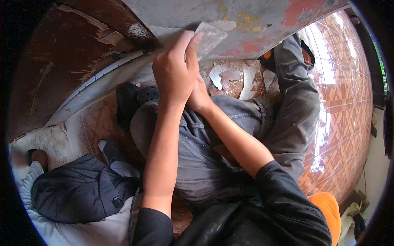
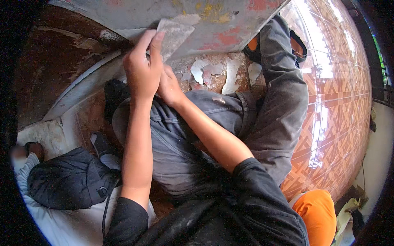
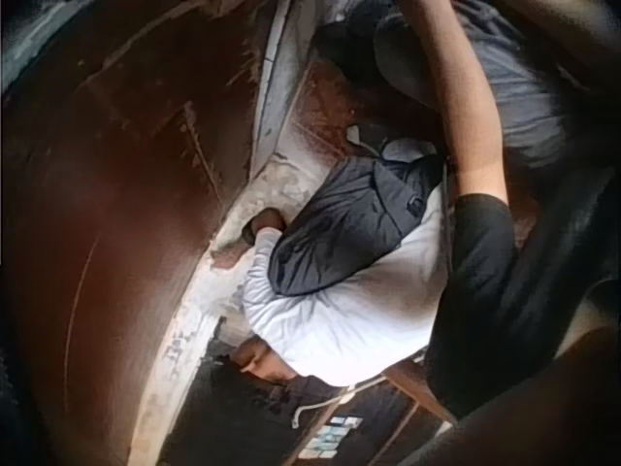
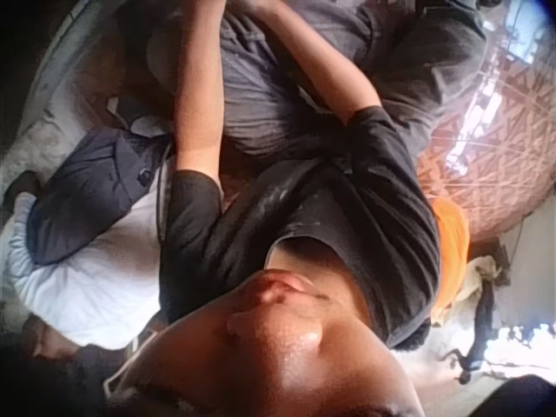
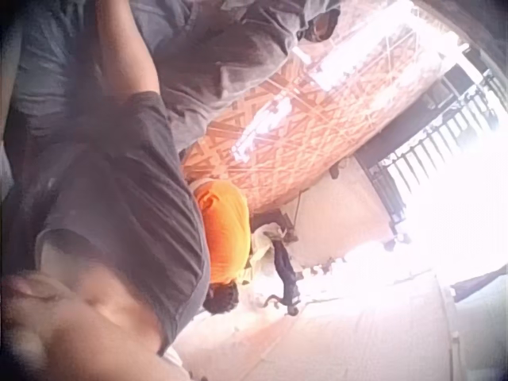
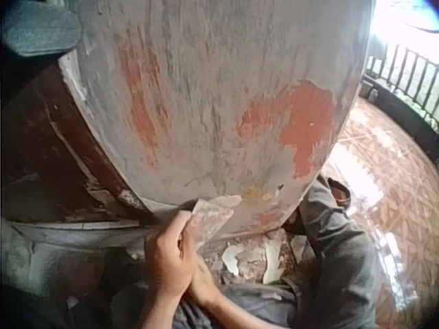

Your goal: The person scrapes peeling paint from a wall near a door frame using a putty knife.

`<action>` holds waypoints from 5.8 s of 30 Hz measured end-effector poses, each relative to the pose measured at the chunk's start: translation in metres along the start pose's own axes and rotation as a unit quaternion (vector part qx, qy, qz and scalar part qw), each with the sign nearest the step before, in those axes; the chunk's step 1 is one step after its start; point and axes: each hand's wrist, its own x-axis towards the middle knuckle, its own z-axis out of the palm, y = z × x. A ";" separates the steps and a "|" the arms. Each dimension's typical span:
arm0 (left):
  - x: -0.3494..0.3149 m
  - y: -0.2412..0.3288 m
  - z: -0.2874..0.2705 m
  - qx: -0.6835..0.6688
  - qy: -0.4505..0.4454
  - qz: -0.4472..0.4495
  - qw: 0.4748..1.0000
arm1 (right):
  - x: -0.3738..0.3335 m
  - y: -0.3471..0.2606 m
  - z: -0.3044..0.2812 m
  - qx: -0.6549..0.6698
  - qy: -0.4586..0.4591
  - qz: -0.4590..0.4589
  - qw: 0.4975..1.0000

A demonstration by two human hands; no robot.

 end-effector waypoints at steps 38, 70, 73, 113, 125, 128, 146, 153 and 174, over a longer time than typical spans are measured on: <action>-0.015 -0.016 -0.015 -0.001 -0.109 -0.098 0.989 | -0.003 -0.001 -0.023 -0.040 -0.144 0.176 0.973; 0.000 0.001 0.003 0.113 -0.004 0.007 0.994 | 0.014 0.019 -0.002 0.066 -0.154 0.031 0.985; -0.001 -0.001 -0.001 0.097 -0.016 0.014 0.995 | 0.003 0.005 -0.006 -0.002 -0.141 0.049 0.989; -0.006 -0.009 -0.005 0.072 -0.015 -0.023 0.997 | 0.002 -0.016 0.002 -0.012 -0.165 0.093 0.982; -0.007 -0.014 -0.007 0.110 0.018 -0.011 0.994 | 0.014 0.027 -0.008 0.120 -0.166 0.157 0.966; -0.006 -0.009 -0.008 0.103 -0.010 -0.036 0.994 | 0.019 0.037 -0.010 0.112 -0.167 0.160 0.966; 0.000 0.015 0.009 -0.036 -0.044 0.023 0.998 | -0.007 0.006 -0.020 0.091 -0.053 0.120 0.987; -0.016 0.004 -0.027 -0.195 0.041 -0.024 0.980 | 0.002 -0.020 -0.022 0.000 -0.056 0.089 0.994; -0.024 -0.016 -0.005 -0.428 -0.186 -0.327 0.822 | -0.041 -0.037 -0.133 -0.191 -0.087 0.111 0.971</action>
